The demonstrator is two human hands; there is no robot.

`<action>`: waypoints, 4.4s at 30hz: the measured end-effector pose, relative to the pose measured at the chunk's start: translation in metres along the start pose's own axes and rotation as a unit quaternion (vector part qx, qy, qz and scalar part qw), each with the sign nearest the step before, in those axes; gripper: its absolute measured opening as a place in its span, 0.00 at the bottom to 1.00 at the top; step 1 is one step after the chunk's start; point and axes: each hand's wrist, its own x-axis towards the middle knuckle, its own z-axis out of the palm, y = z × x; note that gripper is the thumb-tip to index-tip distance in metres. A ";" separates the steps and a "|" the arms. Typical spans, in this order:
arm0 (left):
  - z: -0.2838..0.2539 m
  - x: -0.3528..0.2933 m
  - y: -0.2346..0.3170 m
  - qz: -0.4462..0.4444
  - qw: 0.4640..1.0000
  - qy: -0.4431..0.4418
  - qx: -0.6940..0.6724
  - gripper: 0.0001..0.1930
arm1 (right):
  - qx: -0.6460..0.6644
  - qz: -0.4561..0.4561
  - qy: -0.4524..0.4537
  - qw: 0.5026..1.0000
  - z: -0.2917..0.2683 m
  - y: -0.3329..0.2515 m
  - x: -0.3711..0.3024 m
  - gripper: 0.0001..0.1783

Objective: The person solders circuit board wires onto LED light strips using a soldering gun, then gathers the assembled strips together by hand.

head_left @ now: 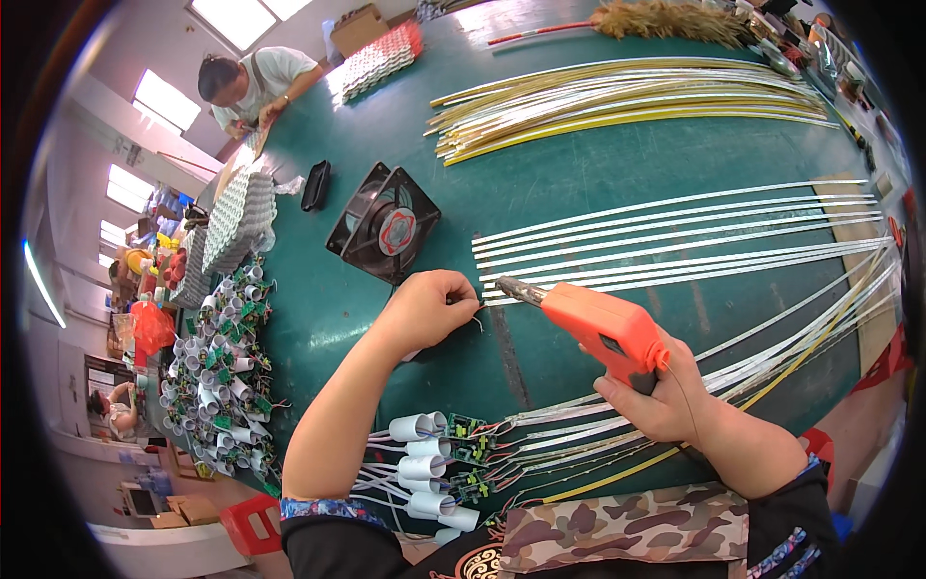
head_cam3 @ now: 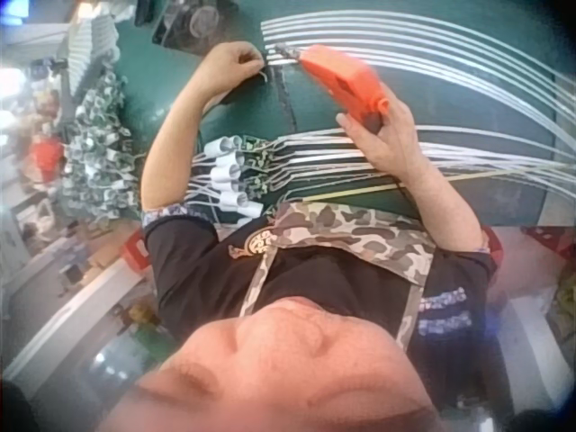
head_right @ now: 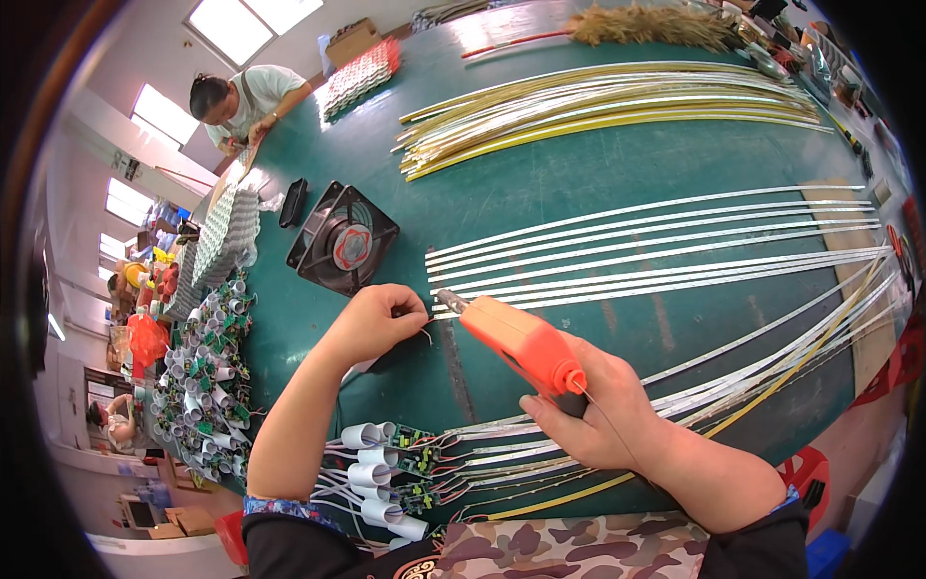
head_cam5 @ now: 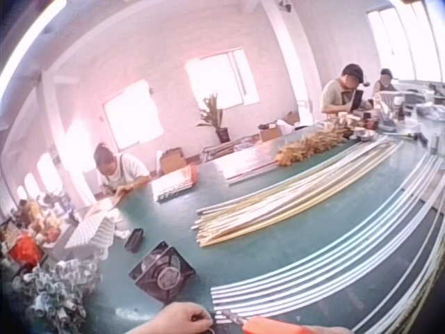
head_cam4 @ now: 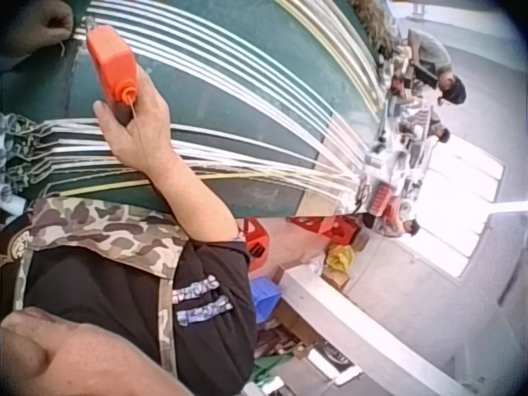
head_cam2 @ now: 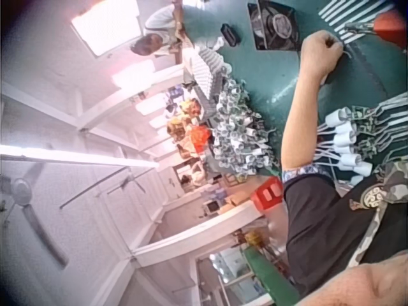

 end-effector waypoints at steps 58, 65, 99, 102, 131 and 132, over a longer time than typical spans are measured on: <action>0.002 0.007 -0.007 0.173 0.975 0.022 0.140 0.05 | -0.007 0.025 -0.016 1.000 0.004 0.002 0.002 0.32; 0.001 0.006 -0.003 0.156 0.978 0.016 0.140 0.06 | -0.007 0.005 -0.008 1.000 0.002 0.001 0.001 0.32; 0.039 -0.005 -0.009 0.240 0.919 0.243 0.194 0.05 | 0.014 0.045 -0.004 0.999 -0.005 -0.004 -0.003 0.33; 0.042 -0.005 -0.009 0.267 0.897 0.271 0.225 0.06 | 0.008 0.043 -0.003 0.999 -0.005 -0.004 -0.003 0.33; 0.036 -0.003 -0.011 0.247 0.927 0.238 0.153 0.08 | 0.004 0.018 -0.035 0.999 0.008 0.002 0.001 0.32; 0.037 -0.003 -0.012 0.251 0.926 0.241 0.149 0.08 | 0.007 0.020 -0.035 0.999 0.008 0.001 0.000 0.32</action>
